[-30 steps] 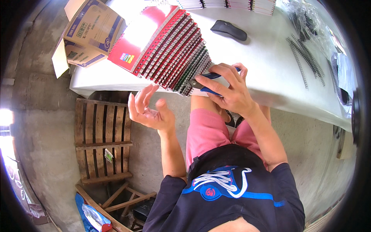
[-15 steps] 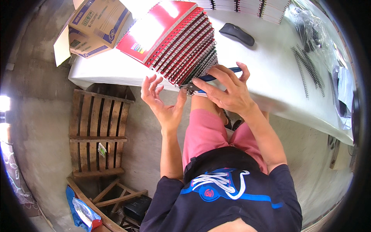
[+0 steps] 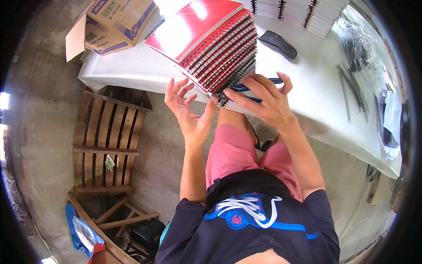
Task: The person assembles spiral notebooks by cutting wire coils using pliers, stacking notebooks, and placing them into a cardboard box.
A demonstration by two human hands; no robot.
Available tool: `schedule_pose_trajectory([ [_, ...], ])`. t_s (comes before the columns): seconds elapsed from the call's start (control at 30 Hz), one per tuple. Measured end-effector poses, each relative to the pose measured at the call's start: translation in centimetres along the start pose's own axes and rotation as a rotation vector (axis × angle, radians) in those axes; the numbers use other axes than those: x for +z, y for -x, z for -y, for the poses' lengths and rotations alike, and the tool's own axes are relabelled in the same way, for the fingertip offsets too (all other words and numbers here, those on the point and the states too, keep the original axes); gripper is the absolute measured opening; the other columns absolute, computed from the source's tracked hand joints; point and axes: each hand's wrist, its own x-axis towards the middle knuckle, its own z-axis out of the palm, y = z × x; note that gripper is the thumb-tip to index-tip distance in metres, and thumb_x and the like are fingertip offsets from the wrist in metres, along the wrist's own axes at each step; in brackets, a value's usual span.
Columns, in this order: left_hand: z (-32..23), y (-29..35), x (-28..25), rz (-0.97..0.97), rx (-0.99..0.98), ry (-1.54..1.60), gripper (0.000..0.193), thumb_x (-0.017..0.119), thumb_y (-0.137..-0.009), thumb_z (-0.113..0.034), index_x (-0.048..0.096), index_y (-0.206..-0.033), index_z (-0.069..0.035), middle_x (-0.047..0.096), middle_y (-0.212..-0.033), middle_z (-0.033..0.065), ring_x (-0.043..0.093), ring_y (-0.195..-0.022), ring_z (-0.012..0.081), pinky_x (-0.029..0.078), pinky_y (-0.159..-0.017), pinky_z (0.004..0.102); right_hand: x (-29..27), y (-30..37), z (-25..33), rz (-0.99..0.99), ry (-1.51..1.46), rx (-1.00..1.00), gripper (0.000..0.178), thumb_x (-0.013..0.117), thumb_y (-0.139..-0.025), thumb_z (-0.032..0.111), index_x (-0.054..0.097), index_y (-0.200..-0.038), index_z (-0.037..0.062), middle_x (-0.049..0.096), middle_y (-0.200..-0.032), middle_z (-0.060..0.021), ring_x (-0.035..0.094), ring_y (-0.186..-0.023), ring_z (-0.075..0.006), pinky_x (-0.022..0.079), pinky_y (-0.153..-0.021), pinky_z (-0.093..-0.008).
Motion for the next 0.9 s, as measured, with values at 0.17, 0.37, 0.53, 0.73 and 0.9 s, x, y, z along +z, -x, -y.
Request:
schedule_pose_trajectory([
  [0.17, -0.1, -0.1, 0.0, 0.001, -0.021, -0.008, 0.094, 0.080, -0.069, -0.014, 0.019, -0.140, -0.007, 0.037, -0.128, 0.0103, 0.043, -0.113, 0.0233, 0.038, -0.089, 0.0387, -0.8, -0.2, -0.2, 0.035, -0.005, -0.026, 0.045, 0.065, -0.074, 0.033, 0.061, -0.118, 0.0406, 0.053, -0.105, 0.0093, 0.055, -0.094, -0.0057, 0.023, -0.089, -0.0396],
  [0.37, -0.3, -0.1, 0.0, 0.009, 0.003, -0.047, 0.094, 0.079, -0.069, -0.014, 0.018, -0.141, -0.006, 0.036, -0.129, 0.0104, 0.043, -0.113, 0.0234, 0.037, -0.089, 0.0392, -1.5, -0.2, 0.1, 0.102, -0.160, 0.069, 0.049, 0.072, -0.068, 0.034, 0.064, -0.116, 0.0364, 0.053, -0.104, 0.0074, 0.055, -0.093, -0.0101, 0.024, -0.083, -0.0389],
  [0.53, -0.5, -0.1, -0.1, 0.012, -0.008, -0.055, 0.093, 0.079, -0.070, -0.014, 0.018, -0.141, -0.005, 0.036, -0.130, 0.0105, 0.043, -0.113, 0.0233, 0.037, -0.090, 0.0390, -2.0, -0.6, -0.1, 0.224, -0.462, 0.205, 0.046, 0.072, -0.071, 0.032, 0.065, -0.117, 0.0325, 0.056, -0.105, 0.0049, 0.053, -0.095, -0.0126, 0.027, -0.080, -0.0358],
  [0.73, -0.4, -0.1, -0.1, 0.010, 0.005, -0.057, 0.093, 0.079, -0.070, -0.014, 0.019, -0.140, -0.006, 0.038, -0.128, 0.0102, 0.044, -0.113, 0.0227, 0.036, -0.090, 0.0385, -1.5, 0.2, 0.5, 0.249, -0.692, 0.352, 0.042, 0.072, -0.074, 0.030, 0.065, -0.116, 0.0309, 0.056, -0.107, 0.0033, 0.053, -0.095, -0.0153, 0.030, -0.077, -0.0342],
  [0.9, -0.6, -0.1, -0.2, -0.011, 0.032, -0.080, 0.092, 0.081, -0.070, -0.015, 0.023, -0.140, -0.006, 0.041, -0.126, 0.0102, 0.047, -0.111, 0.0222, 0.037, -0.090, 0.0383, -1.6, 0.3, 0.6, 0.227, -0.618, 0.322, 0.044, 0.074, -0.072, 0.027, 0.066, -0.115, 0.0302, 0.056, -0.107, 0.0029, 0.052, -0.098, -0.0156, 0.030, -0.082, -0.0362],
])
